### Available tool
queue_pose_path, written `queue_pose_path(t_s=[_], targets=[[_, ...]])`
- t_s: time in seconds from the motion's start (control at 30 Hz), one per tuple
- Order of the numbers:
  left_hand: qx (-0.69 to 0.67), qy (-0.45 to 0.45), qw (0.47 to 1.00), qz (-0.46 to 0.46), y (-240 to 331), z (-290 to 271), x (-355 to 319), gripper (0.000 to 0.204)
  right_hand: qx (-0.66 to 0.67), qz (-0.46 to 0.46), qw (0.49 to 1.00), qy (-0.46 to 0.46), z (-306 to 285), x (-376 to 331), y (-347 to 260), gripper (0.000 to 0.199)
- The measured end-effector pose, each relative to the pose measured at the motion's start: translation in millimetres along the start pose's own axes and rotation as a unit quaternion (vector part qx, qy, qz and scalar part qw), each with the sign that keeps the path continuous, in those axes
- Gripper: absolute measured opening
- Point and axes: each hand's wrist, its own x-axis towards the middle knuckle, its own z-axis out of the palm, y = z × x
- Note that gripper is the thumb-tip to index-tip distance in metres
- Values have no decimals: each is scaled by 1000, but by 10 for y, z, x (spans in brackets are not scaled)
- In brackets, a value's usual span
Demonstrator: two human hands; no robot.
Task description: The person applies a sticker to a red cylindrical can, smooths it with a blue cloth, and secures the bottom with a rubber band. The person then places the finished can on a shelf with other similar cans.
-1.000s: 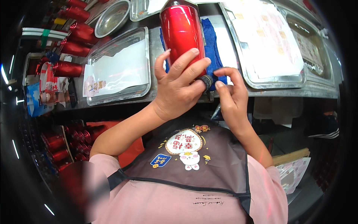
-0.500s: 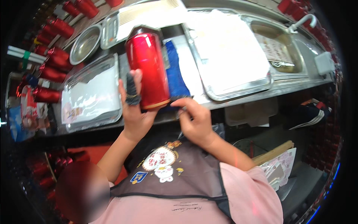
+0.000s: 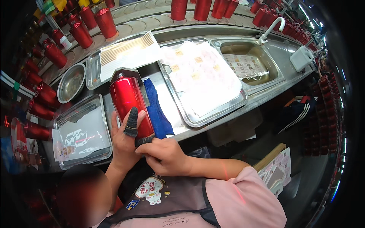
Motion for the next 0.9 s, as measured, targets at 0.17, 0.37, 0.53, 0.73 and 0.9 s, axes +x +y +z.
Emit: queue_pose_path(t_s=[0.17, 0.37, 0.53, 0.73, 0.9], targets=[[-6, -21, 1000, -23, 47, -40, 50, 75, -92, 75, 991, 55, -615, 445, 325, 14], [-57, -43, 996, -59, 19, -63, -104, 88, -321, 232, 916, 57, -1707, 855, 1799, 22], [-51, -32, 995, -79, 43, -58, -90, 84, -410, 295, 863, -3, -1792, 1553, 2379, 31], [-55, -43, 995, -65, -34, -27, -141, 93, -433, 371, 817, -92, -1521, 2015, 2563, 29], [-55, -33, 996, -54, -48, 22, -158, 95, -415, 386, 818, -98, -1489, 2081, 2663, 27]])
